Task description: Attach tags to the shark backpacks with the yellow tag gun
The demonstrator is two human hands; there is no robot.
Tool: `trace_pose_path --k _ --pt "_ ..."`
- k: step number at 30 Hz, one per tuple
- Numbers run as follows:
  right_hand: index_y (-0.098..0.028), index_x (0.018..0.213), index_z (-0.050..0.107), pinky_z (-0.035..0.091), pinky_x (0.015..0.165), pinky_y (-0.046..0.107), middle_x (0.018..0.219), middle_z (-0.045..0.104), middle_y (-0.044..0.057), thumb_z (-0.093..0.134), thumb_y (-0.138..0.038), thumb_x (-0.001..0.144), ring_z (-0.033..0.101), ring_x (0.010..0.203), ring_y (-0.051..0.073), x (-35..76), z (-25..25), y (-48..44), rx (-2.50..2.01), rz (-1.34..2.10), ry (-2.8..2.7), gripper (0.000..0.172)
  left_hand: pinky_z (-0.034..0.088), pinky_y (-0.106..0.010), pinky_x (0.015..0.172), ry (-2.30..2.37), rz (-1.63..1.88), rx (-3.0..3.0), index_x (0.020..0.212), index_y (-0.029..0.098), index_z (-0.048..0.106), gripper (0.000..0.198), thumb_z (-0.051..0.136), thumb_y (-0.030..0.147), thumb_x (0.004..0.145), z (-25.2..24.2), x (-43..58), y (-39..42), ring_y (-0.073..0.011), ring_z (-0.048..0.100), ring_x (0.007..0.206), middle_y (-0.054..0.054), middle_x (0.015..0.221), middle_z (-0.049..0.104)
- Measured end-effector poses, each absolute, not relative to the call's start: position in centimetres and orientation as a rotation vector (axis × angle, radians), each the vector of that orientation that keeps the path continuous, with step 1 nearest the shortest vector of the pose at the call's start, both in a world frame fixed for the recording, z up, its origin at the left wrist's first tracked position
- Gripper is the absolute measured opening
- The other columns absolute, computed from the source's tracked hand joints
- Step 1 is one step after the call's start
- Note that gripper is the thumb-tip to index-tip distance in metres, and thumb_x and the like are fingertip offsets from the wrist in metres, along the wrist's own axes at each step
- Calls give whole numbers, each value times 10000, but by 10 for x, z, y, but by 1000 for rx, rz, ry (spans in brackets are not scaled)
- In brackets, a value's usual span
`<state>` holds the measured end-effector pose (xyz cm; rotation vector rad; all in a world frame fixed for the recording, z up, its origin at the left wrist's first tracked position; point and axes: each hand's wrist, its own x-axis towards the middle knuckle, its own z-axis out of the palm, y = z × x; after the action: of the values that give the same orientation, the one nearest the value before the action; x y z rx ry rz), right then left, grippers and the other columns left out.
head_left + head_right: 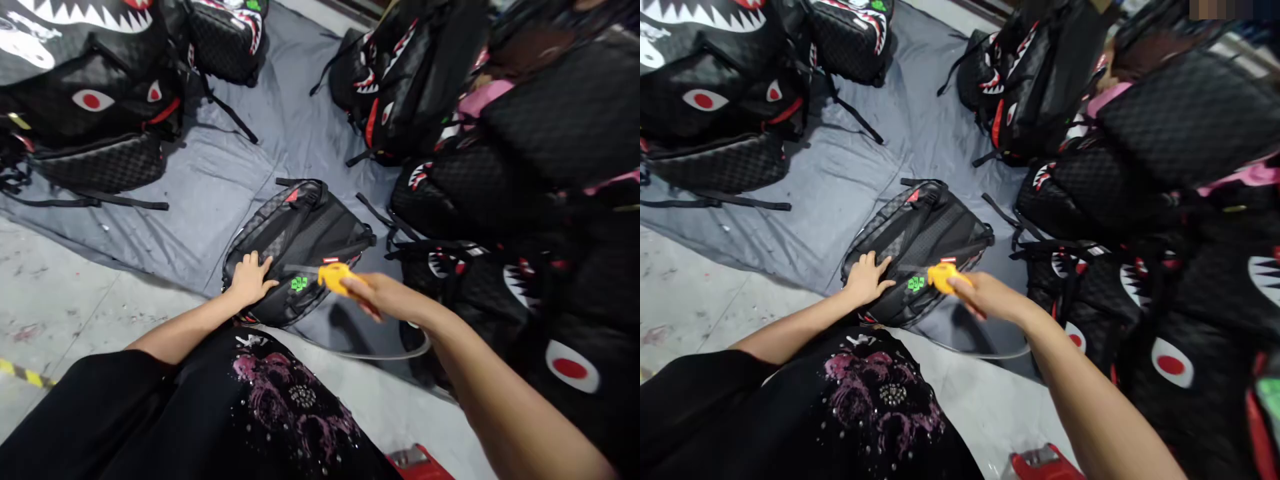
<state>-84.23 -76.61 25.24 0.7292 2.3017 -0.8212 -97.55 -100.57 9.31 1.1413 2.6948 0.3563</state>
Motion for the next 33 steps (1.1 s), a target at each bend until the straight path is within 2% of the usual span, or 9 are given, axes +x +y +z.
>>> trace_pose_path --k 6,9,12,16,20,24,26,29,33 --pt "-162 867 614 393 488 252 535 594 33 342 -528 961 549 455 158 -803 274 -740 1042 -556 2350 465 315 -496 1088 2676 473 1417 1463 204 427 554 473 407 950 98 -945 -981 -339 244 1443 -175 1607 212" --pt "-166 884 615 389 472 251 507 578 16 349 -548 955 555 435 160 -784 271 -736 1033 -601 2265 470 365 -484 1049 2501 397 1516 1519 192 321 822 614 554 842 91 -916 -962 -358 322 1394 -207 1605 203" --pt "-159 939 618 380 467 252 497 578 11 357 -535 960 560 423 162 -768 267 -733 1108 -554 2261 459 402 -493 1001 2492 216 1426 1534 183 282 986 770 480 730 78 -901 -948 -385 395 1325 -243 1589 216" --pt "-146 934 638 406 514 264 557 637 49 344 -544 971 591 473 175 -760 261 -719 1164 -586 2372 496 399 -449 1041 2428 634 1330 1469 187 407 611 580 297 893 70 -909 -952 -312 441 1305 -175 1524 393" --pt "-128 969 651 402 555 275 634 681 89 348 -505 987 615 522 187 -778 252 -710 1313 -401 2676 484 524 -333 780 1946 1243 681 1222 178 594 384 396 400 980 68 -923 -960 -211 669 877 -126 1098 714" --pt "-131 960 662 386 519 269 621 676 84 415 -508 966 585 462 167 -789 250 -718 1056 -592 2432 451 448 -238 512 1529 1322 -51 1148 136 560 400 349 441 998 65 -929 -957 -124 563 477 -75 741 708" --pt "-123 1002 664 383 542 272 650 680 94 382 -510 981 595 494 168 -783 251 -719 1159 -465 2469 479 468 -251 545 1578 1267 -69 1215 134 545 410 330 412 1006 67 -925 -955 -135 580 519 -80 764 700" --pt "-124 1037 665 383 562 275 673 681 97 347 -524 989 602 522 169 -770 252 -716 1203 -440 2458 514 513 -324 747 2062 1133 430 1359 216 518 432 398 391 983 75 -907 -952 -216 643 855 -115 1031 670" --pt "-132 1075 672 391 595 298 856 711 155 340 -567 973 668 735 254 -764 244 -711 1232 -274 2530 557 467 -446 903 2569 578 1095 1478 366 388 577 535 373 920 81 -880 -935 -336 485 1169 -145 1334 469"
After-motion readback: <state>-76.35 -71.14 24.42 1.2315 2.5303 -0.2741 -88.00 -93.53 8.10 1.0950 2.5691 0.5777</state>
